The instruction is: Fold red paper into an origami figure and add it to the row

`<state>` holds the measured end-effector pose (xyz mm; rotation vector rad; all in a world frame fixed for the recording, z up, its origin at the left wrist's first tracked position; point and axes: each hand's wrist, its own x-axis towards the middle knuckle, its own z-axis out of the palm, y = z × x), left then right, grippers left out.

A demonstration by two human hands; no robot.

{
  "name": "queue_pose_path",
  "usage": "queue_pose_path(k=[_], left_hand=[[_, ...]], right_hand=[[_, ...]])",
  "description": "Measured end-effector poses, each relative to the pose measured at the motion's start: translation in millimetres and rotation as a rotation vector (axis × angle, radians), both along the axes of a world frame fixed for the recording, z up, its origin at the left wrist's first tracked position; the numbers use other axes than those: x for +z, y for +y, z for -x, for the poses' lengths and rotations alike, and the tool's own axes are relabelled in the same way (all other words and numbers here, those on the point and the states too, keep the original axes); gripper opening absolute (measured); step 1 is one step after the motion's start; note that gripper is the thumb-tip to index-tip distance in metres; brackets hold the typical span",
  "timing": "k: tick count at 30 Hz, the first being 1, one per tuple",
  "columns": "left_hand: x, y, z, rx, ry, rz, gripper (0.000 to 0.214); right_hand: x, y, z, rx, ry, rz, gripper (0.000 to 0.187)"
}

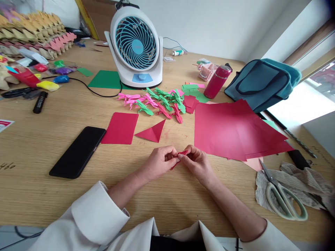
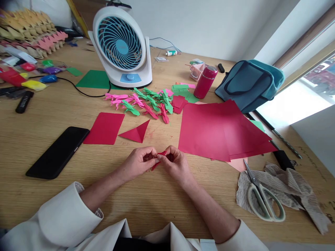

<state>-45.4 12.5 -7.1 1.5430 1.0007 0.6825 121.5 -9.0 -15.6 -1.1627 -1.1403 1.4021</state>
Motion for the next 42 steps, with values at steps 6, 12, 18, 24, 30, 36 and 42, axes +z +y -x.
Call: queue_pose_path(k=[6, 12, 18, 24, 30, 36, 42], left_hand=[[2.9, -0.4, 0.5, 0.006, 0.047, -0.048, 0.022], [3.7, 1.2, 2.4, -0.011, 0.037, 0.001, 0.019], [-3.9, 5.0, 4.1, -0.02, -0.09, 0.105, 0.022], [0.8, 6.1, 5.5, -0.054, -0.154, 0.2, 0.03], [2.2, 5.6, 5.3, -0.047, -0.149, 0.169, 0.025], [7.3, 4.7, 4.0, 0.062, -0.128, 0.068, 0.026], [7.9, 3.7, 4.0, 0.062, -0.041, 0.007, 0.015]], right_hand=[[6.6, -1.1, 0.6, -0.015, -0.068, 0.0, 0.04], [13.7, 1.5, -3.7, 0.041, -0.127, 0.008, 0.039], [11.1, 4.1, -4.2, 0.019, -0.043, 0.036, 0.037], [11.0, 2.8, -4.4, 0.015, -0.041, 0.027, 0.036], [11.5, 3.0, -3.9, -0.008, -0.004, 0.005, 0.036], [11.3, 3.0, -5.6, -0.094, 0.025, -0.032, 0.033], [10.0, 1.3, -9.0, -0.119, -0.019, 0.007, 0.033]])
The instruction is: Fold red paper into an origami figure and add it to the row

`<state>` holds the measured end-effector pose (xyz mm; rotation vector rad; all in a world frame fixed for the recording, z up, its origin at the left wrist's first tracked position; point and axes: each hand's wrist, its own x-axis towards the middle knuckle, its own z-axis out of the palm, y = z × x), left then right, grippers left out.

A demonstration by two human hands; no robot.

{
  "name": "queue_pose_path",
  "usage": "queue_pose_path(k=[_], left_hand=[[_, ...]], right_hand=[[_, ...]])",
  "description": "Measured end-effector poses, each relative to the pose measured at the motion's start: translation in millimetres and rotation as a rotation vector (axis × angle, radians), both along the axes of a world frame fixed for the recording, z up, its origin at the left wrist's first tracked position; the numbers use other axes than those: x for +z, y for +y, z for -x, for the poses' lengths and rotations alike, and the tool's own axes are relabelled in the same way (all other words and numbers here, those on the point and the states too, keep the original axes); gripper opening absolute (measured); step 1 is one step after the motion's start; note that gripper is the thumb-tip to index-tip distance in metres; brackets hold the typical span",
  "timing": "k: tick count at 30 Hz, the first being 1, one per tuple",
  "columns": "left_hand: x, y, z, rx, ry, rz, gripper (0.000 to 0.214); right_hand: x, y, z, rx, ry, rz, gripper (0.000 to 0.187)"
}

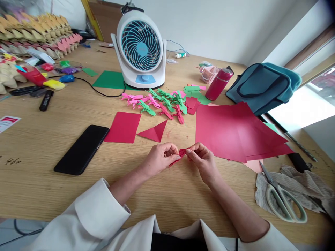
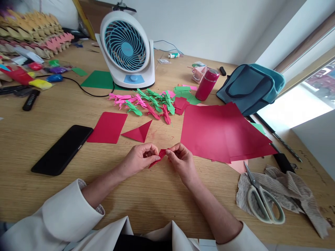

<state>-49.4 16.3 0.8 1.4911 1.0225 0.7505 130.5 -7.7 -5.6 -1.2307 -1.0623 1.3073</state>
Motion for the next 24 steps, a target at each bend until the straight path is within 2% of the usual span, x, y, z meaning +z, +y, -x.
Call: queue_pose_path(k=[7, 10, 12, 14, 19, 24], left_hand=[[0.2, 0.7, 0.5, 0.047, 0.092, -0.07, 0.008], [-0.9, -0.3, 0.9, 0.018, 0.139, -0.06, 0.008], [-1.5, -1.3, 1.1, -0.033, 0.165, -0.052, 0.007], [-1.4, -2.3, 1.3, -0.095, 0.196, -0.075, 0.005], [-0.5, -3.4, 3.3, -0.227, 0.314, -0.269, 0.005], [-3.7, -5.3, 3.8, -0.274, 0.422, -0.477, 0.012]], right_hand=[[2.8, -2.1, -4.3, 0.023, -0.101, -0.015, 0.032], [6.2, -2.0, -12.3, 0.126, -0.231, -0.026, 0.027], [8.7, -2.2, -19.6, 0.248, -0.387, -0.029, 0.021], [10.8, -2.8, -25.9, 0.3, -0.542, -0.042, 0.015], [12.7, -5.2, -30.5, 0.391, -0.733, -0.078, 0.011], [13.0, -4.9, -28.0, 0.404, -0.836, -0.12, 0.013]])
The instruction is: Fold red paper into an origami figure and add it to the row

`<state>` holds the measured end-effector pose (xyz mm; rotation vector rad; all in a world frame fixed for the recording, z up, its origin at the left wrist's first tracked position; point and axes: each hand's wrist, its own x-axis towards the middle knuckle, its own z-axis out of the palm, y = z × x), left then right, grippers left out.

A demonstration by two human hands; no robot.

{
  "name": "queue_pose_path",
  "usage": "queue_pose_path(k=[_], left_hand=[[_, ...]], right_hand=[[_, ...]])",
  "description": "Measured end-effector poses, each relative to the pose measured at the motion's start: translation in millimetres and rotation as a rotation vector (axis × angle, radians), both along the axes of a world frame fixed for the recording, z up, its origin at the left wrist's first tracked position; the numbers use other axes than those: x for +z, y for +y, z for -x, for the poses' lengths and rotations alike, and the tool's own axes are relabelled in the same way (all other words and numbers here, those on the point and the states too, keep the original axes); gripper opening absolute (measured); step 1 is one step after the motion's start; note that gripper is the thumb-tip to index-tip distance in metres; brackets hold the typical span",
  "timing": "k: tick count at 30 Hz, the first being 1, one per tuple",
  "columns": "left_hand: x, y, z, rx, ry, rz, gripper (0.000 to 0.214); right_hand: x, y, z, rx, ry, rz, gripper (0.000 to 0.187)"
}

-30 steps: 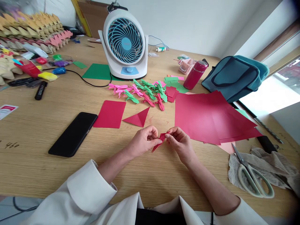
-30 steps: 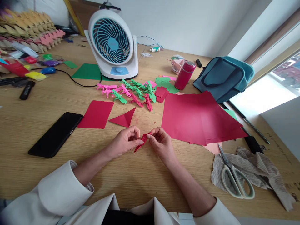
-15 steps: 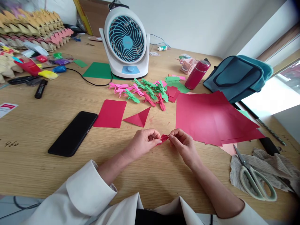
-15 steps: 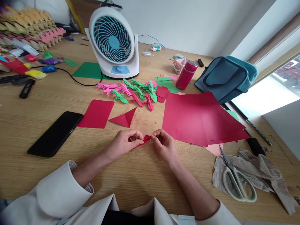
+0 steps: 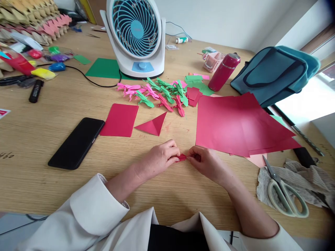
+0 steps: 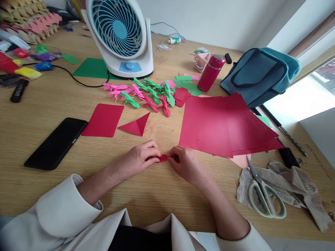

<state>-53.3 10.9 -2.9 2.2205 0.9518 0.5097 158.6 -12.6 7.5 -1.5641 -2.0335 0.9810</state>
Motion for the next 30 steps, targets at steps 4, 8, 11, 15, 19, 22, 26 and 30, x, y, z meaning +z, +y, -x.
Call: queue_pose_path(k=[4, 8, 11, 15, 19, 22, 26, 30], left_hand=[[-3.1, -6.6, -1.5, -0.026, 0.076, -0.154, 0.017], [-6.7, -15.1, 1.7, -0.049, 0.162, -0.38, 0.022], [-7.9, -20.0, 7.8, -0.118, 0.22, -0.507, 0.021], [-6.3, -24.8, 15.8, -0.184, 0.312, -0.638, 0.031], [-5.7, -27.7, 18.6, -0.197, 0.355, -0.687, 0.036], [-5.4, -28.4, 18.0, -0.191, 0.361, -0.698, 0.036], [-2.0, -28.4, 17.7, -0.202, 0.354, -0.716, 0.037], [0.4, -28.5, 18.7, -0.204, 0.319, -0.731, 0.033]], right_hand=[[0.0, 1.6, 0.4, 0.008, -0.016, -0.003, 0.014], [-0.2, 2.4, 2.1, 0.016, -0.067, -0.017, 0.013], [0.2, 2.9, 4.8, 0.006, -0.121, -0.025, 0.012], [2.0, 5.2, 8.1, -0.016, -0.159, -0.008, 0.016], [7.0, 9.9, 11.3, -0.019, -0.235, 0.04, 0.023], [10.4, 13.7, 13.6, -0.02, -0.307, 0.079, 0.024], [12.3, 16.6, 15.8, -0.015, -0.366, 0.088, 0.026], [14.4, 15.9, 19.3, -0.027, -0.399, 0.097, 0.027]])
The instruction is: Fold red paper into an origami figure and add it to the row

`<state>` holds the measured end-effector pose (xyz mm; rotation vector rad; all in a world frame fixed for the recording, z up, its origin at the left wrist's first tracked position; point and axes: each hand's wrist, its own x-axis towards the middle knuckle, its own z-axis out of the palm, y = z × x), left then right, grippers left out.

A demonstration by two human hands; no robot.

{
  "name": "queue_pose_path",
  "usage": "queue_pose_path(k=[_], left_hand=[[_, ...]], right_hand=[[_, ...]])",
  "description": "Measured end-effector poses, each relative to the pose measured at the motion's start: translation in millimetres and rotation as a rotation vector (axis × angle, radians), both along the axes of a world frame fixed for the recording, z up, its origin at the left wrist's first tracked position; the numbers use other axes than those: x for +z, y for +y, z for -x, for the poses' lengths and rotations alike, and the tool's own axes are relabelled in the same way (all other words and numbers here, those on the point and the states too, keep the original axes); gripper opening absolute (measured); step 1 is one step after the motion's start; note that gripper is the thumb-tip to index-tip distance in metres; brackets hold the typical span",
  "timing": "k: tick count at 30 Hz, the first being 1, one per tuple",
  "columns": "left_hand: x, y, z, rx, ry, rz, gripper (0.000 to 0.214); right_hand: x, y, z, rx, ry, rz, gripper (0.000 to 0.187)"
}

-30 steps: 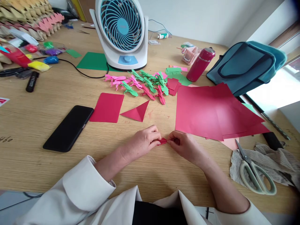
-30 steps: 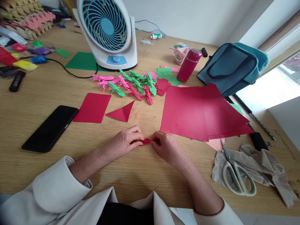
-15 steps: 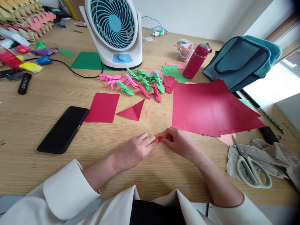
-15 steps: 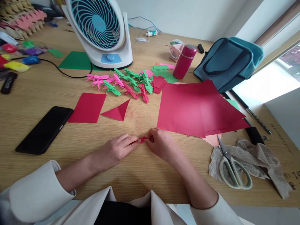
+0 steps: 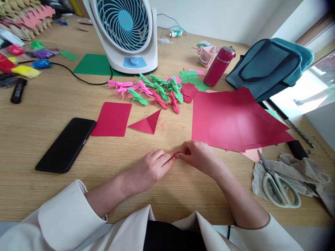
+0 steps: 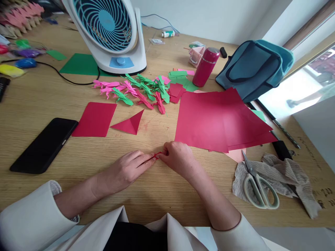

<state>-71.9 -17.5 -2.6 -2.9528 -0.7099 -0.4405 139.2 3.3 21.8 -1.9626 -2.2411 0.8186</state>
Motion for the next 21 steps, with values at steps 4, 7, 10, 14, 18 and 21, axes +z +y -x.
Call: queue_pose_path(k=[4, 7, 10, 14, 18, 21], left_hand=[[-0.7, -0.5, -0.4, 0.019, -0.001, -0.015, 0.031], [-1.2, -0.6, -1.6, 0.035, 0.005, -0.011, 0.03], [-1.5, -0.4, -2.4, 0.044, -0.001, -0.003, 0.028], [-2.1, 0.7, -2.3, 0.032, -0.004, 0.007, 0.026], [-3.2, 1.4, -2.3, 0.017, -0.003, 0.0, 0.027], [-5.2, 1.4, -2.3, 0.018, -0.01, -0.005, 0.025]], right_hand=[[-0.2, -3.2, 1.2, 0.01, -0.007, -0.031, 0.028], [-2.2, -5.2, -4.6, 0.053, 0.041, -0.051, 0.025], [-3.7, -4.9, -14.2, 0.119, 0.143, -0.012, 0.012], [-2.5, -2.9, -19.5, 0.143, 0.196, 0.031, 0.01], [0.6, -3.2, -11.7, 0.094, 0.11, 0.005, 0.01], [1.3, -3.9, -5.7, 0.068, 0.038, -0.014, 0.012]])
